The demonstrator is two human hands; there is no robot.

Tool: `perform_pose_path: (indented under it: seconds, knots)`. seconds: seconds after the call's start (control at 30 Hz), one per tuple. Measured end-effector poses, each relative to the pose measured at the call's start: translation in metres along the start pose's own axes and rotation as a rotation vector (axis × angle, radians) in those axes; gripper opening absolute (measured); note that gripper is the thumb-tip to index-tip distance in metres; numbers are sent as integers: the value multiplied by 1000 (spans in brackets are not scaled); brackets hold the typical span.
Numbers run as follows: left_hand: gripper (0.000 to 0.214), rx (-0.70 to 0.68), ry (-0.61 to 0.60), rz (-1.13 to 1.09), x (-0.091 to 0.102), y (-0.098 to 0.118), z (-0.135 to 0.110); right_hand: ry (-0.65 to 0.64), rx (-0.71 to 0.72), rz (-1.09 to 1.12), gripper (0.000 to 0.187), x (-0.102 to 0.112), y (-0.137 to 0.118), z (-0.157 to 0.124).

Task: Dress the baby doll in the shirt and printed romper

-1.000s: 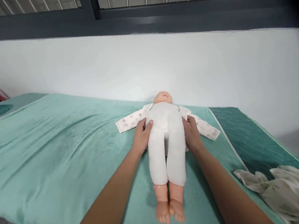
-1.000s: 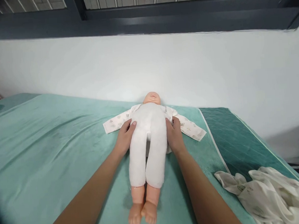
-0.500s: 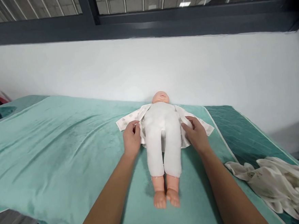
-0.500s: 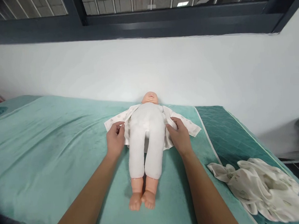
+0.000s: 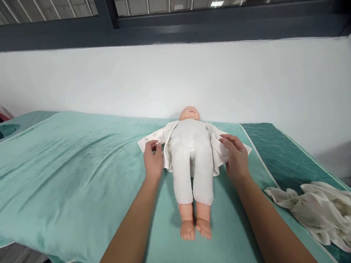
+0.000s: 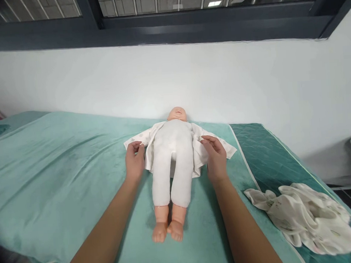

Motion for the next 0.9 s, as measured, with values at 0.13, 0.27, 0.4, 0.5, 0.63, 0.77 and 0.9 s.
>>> perform_pose_path:
  seconds: [0.13,0.27,0.4,0.5,0.63,0.77,0.9]
  knots:
    - [33,-13,-77,206,-4,-6,3,30,-96,-77,33,7,1,2]
    - [40,2,-178,291,-2,-2,0,3,-149,-239,42,20,7,2]
    - [43,67,-334,128,2,2,-5,-110,-105,-458,43,26,9,-6]
    - [43,75,-399,29,3,1,-6,-195,-88,-497,42,25,6,-15]
    - [33,67,-361,-46,6,-2,-6,-154,-91,-445,41,31,7,-22]
    - [27,27,-112,-50,16,2,-10,39,-88,-521,42,49,6,-26]
    - [21,-24,-2,51,25,5,-17,149,-12,-720,45,61,-2,-35]
Point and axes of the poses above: each hand's wrist, its own z-axis towards the middle knuckle, its own x-axis out of the back of the hand, y = z × x, the point moved 1 cm from there along z, towards the middle knuckle, and after that the axes turned 5 degrees about y, right-handed, at the moved point
